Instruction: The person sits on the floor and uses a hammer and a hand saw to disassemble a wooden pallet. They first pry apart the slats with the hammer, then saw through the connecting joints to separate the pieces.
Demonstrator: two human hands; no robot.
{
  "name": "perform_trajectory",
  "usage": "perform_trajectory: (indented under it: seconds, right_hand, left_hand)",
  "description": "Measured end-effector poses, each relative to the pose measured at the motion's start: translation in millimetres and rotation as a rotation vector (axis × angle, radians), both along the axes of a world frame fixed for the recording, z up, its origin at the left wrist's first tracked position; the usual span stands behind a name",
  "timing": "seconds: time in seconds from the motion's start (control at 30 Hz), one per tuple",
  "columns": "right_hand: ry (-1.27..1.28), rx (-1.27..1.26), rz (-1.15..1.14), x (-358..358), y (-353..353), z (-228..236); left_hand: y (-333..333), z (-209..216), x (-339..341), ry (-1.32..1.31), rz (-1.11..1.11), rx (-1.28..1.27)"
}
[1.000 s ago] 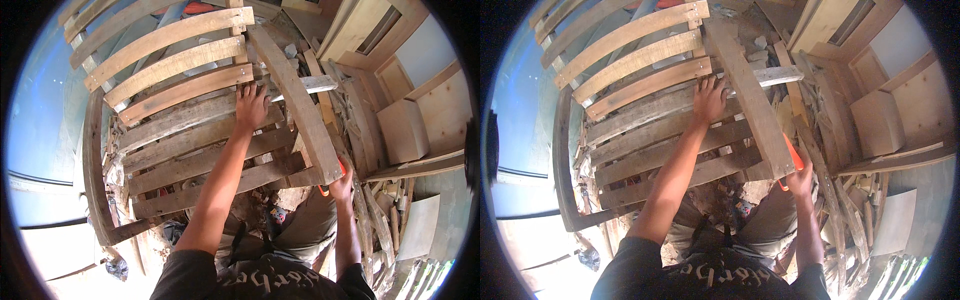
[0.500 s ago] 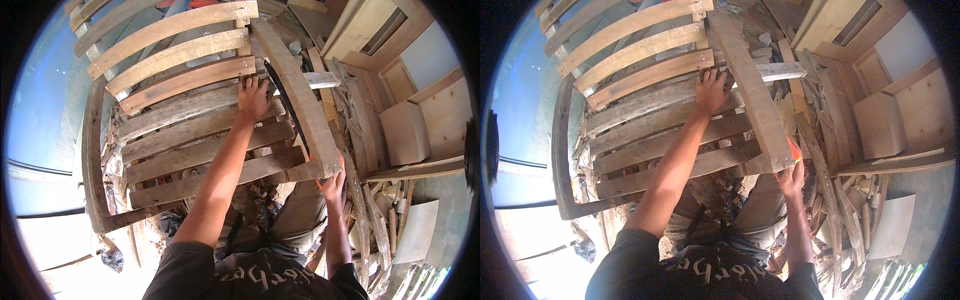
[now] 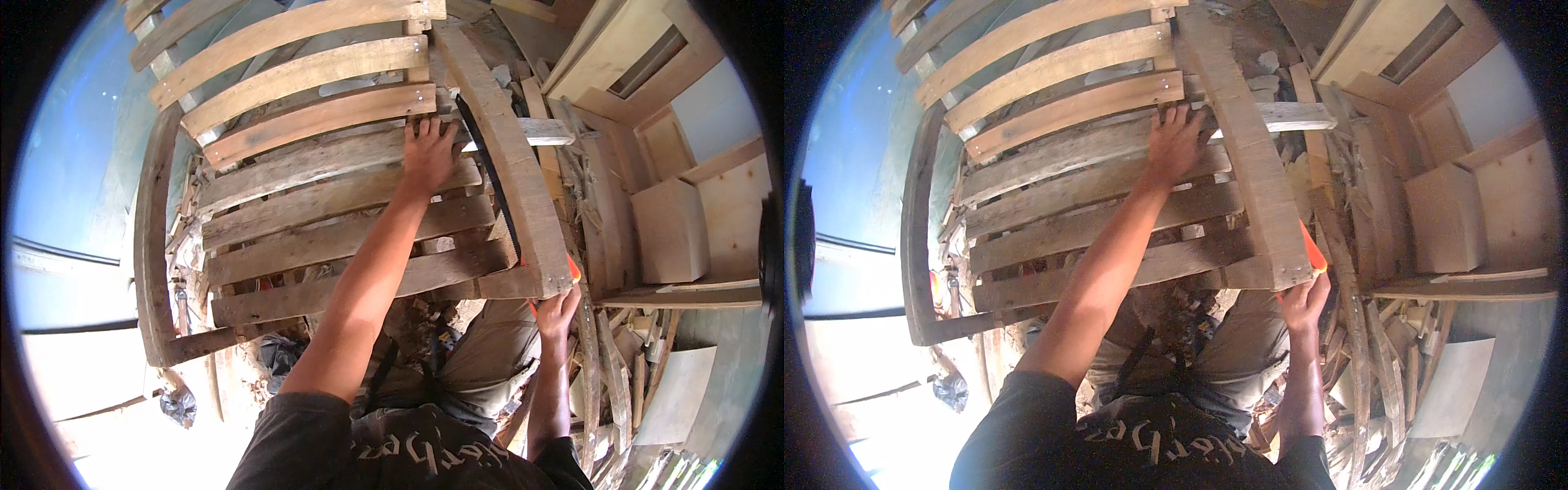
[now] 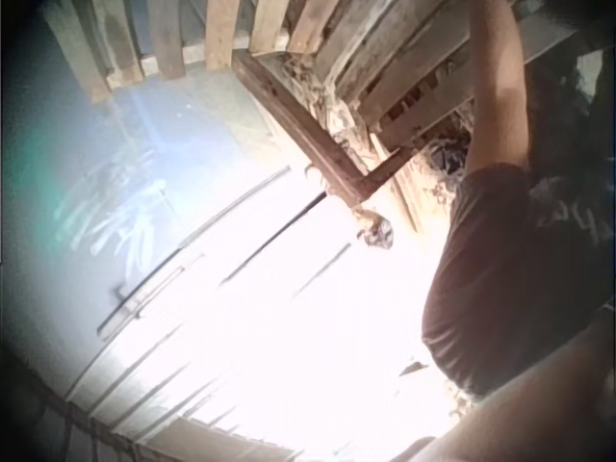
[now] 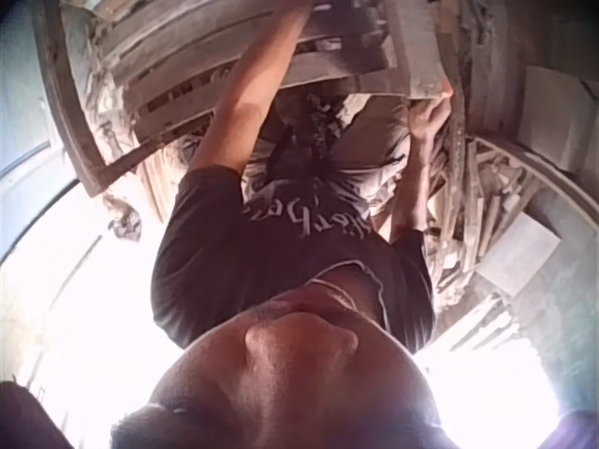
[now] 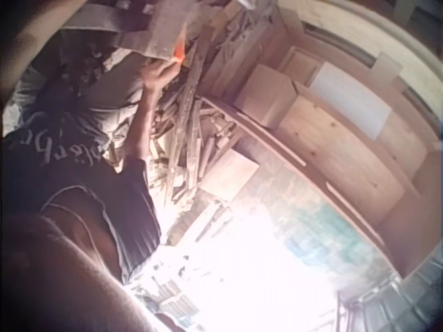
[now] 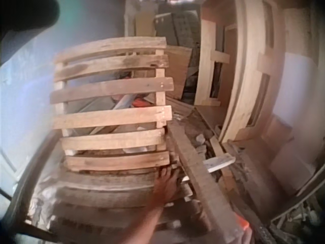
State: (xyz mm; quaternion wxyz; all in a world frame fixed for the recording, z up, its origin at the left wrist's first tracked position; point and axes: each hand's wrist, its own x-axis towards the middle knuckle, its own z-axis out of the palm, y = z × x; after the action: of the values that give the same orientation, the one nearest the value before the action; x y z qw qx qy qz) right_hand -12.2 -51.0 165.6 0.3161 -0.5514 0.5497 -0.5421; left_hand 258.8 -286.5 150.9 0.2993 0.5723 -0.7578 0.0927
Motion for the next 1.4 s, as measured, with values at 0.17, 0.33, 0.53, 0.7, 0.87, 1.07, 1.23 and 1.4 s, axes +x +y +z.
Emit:
perform_trajectory:
  seconds: [0.17, 0.33, 0.53, 0.7, 0.87, 1.07, 1.23, 1.4]
  right_hand:
    - [-0.033, 0.007, -0.05, -22.4, 6.6, -32.1]
    - [0.048, -0.033, -0.144, -38.6, 11.7, -50.3]
    - [0.131, 0.019, -0.146, -47.2, 13.8, -57.4]
    - [-0.131, 0.111, -0.092, -26.9, 15.3, -27.7]
    - [-0.025, 0.08, -0.292, -11.8, 21.5, -26.4]
    - [0.019, -0.021, -0.062, -6.4, 9.4, -11.0]
    - [-0.093, -0.014, 0.054, -10.2, 7.2, -15.4]
    - [0.038, 0.026, -0.089, -9.2, 16.2, -20.3]
  left_hand:
    - [-7.4, -18.4, 7.7, 0.007, -0.003, -0.063]
    - [-0.3, -2.7, -3.2, -0.046, 0.017, 0.005]
    - [3.0, -1.7, 4.4, 0.034, 0.008, 0.054]
    - [5.4, -0.4, 1.9, 0.021, 0.003, 0.041]
    - [7.1, 4.3, -2.3, 0.11, -0.042, 0.048]
    - [-0.6, -6.5, 0.7, -0.018, 0.07, 0.015]
    - [0.9, -3.7, 1.6, -0.016, 0.066, 0.032]
    - [1.1, -1.2, 7.7, 0.041, 0.032, -0.01]
